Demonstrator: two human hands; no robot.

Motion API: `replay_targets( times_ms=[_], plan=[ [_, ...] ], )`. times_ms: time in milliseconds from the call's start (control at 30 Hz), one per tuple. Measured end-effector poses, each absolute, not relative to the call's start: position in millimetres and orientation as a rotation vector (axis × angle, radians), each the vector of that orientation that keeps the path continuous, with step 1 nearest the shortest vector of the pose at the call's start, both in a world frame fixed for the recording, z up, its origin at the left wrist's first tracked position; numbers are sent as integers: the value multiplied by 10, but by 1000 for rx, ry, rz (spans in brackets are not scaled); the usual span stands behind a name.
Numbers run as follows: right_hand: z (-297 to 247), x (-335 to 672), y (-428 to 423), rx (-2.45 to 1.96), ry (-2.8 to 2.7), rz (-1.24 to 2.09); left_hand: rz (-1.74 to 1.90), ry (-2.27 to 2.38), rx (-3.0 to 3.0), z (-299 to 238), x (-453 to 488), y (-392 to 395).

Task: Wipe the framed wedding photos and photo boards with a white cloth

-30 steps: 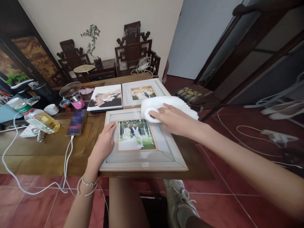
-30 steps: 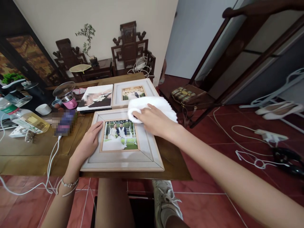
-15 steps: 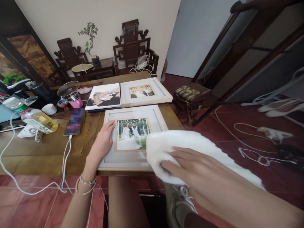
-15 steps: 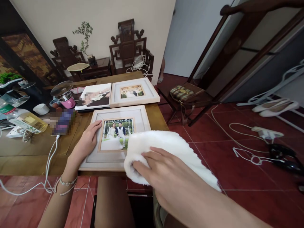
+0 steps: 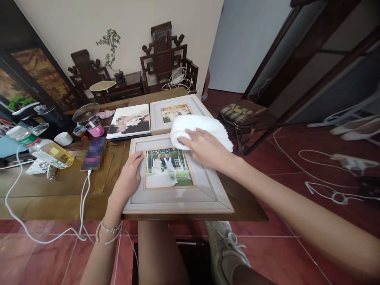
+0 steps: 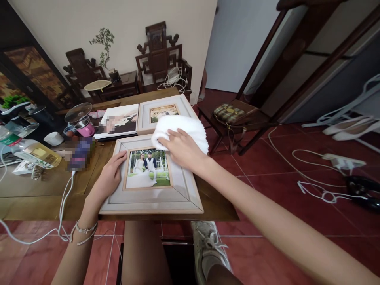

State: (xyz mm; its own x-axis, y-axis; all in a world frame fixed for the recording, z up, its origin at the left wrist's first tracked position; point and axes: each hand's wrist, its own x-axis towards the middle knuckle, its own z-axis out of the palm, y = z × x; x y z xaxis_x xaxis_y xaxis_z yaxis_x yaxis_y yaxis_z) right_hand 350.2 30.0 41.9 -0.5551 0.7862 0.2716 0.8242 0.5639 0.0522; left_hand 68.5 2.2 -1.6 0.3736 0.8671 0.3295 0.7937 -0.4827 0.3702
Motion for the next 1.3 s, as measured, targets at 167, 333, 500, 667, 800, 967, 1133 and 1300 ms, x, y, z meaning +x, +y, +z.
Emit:
replay_targets(
  times_ms=[167, 333, 500, 667, 800, 967, 1133, 1300],
  plan=[
    [366, 3554, -261, -1141, -2690, -154, 731, 1529, 2464, -10, 700, 19],
    [550, 3535, -1080, -951, -2669, 46, 739, 1520, 2446, -15, 698, 9],
    [496, 3383, -1149, -969, -2587, 128, 695, 1501, 2463, -1, 693, 0],
    [293, 3312, -487, -1129, -2589, -66, 666, 1506, 2457, 8, 699, -1],
    [330, 3326, 113, -1248, -2517, -137, 685, 1489, 2454, -2, 690, -5],
    [325, 3266, 313, -1227, -2606, -134, 695, 1490, 2454, -10, 681, 5],
    [291, 3227, -349, -1168, -2700, -76, 668, 1531, 2457, -15, 695, 12],
    [419, 3311, -1038, -1009, -2762, 51, 607, 1532, 2439, 13, 704, -17]
  ],
)
